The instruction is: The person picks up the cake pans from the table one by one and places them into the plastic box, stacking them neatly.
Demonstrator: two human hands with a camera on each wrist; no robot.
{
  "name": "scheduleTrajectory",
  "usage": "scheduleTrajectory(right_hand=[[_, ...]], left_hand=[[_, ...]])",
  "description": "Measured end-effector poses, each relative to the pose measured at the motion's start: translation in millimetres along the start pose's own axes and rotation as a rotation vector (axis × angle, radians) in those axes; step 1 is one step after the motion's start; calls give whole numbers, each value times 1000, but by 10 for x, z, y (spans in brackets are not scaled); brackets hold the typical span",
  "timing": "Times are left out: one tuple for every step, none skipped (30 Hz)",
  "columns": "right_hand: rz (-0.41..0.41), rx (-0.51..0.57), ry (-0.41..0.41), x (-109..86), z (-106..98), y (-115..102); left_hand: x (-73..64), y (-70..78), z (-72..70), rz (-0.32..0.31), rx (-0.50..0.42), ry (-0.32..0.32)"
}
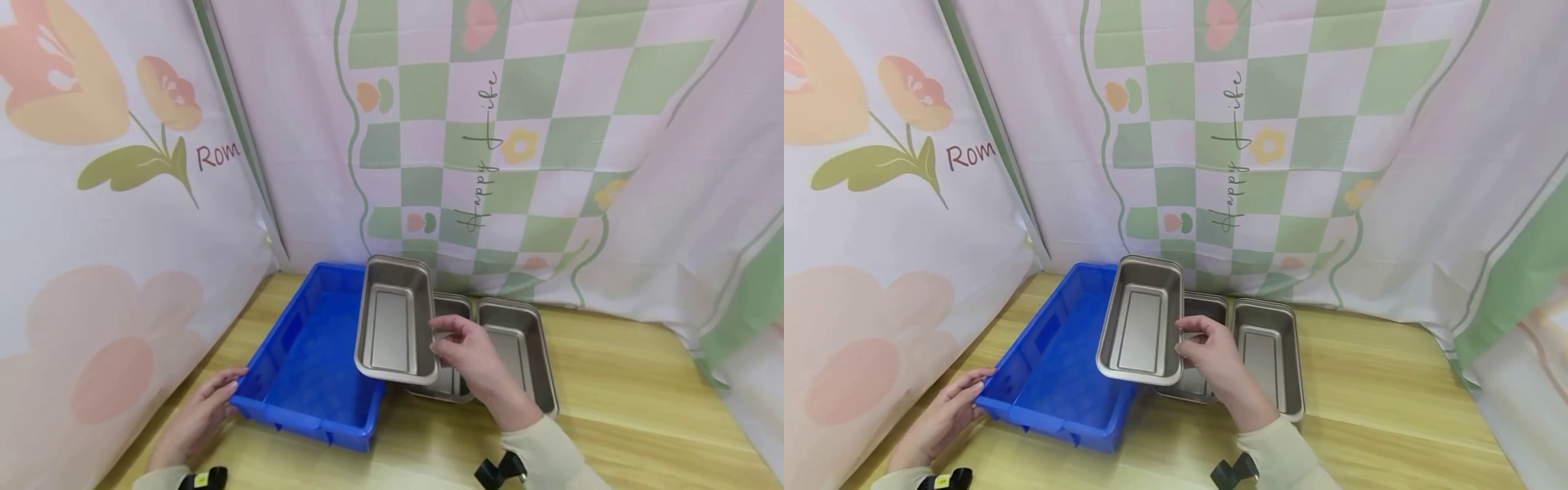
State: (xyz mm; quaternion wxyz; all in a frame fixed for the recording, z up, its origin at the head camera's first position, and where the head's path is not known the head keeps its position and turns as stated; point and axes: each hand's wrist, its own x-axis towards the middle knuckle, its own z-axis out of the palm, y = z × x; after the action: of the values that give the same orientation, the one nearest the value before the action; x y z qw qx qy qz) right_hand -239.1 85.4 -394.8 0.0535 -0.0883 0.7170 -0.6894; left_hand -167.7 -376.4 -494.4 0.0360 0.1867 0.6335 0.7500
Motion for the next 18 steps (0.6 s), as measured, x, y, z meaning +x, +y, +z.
scheduleTrajectory(right_hand=[[-1, -1, -2, 24, 56, -4], [-3, 1, -3, 46, 115, -9], [-7, 3, -4, 69, 174, -10], [-4, 8, -12, 93, 236, -11], [-1, 12, -22, 117, 299, -9], [5, 16, -27, 136, 357, -9], [12, 22, -31, 154, 414, -5], [14, 24, -33, 172, 470, -2], [18, 17, -37, 187, 528, -2], [24, 12, -43, 204, 583, 0], [24, 2, -43, 219, 636, 0], [22, -7, -40, 235, 687, -1], [22, -9, -40, 254, 738, 1], [24, -11, -41, 271, 785, 0], [29, -13, -41, 286, 825, 0], [36, -16, -44, 305, 866, 6], [45, -22, -47, 320, 906, 7], [55, -26, -50, 333, 942, 12]], left_hand=[[-4, 2, 1, -9, 10, 15], [-6, 5, 4, -18, 20, 30], [-8, 8, 6, -27, 34, 46], [-7, 10, 9, -36, 47, 61], [-6, 12, 11, -45, 60, 74], [-4, 13, 16, -53, 74, 90], [-2, 13, 16, -57, 85, 94], [0, 15, 19, -60, 93, 100], [1, 15, 20, -65, 99, 102], [1, 15, 20, -70, 102, 107], [-2, 17, 19, -75, 108, 110], [-5, 18, 20, -80, 113, 117], [-10, 20, 16, -86, 117, 120], [-13, 21, 16, -92, 121, 129], [-11, 18, 15, -97, 128, 132], [-14, 20, 15, -100, 135, 138], [-17, 21, 13, -105, 142, 141], [-19, 21, 13, -107, 144, 144]])
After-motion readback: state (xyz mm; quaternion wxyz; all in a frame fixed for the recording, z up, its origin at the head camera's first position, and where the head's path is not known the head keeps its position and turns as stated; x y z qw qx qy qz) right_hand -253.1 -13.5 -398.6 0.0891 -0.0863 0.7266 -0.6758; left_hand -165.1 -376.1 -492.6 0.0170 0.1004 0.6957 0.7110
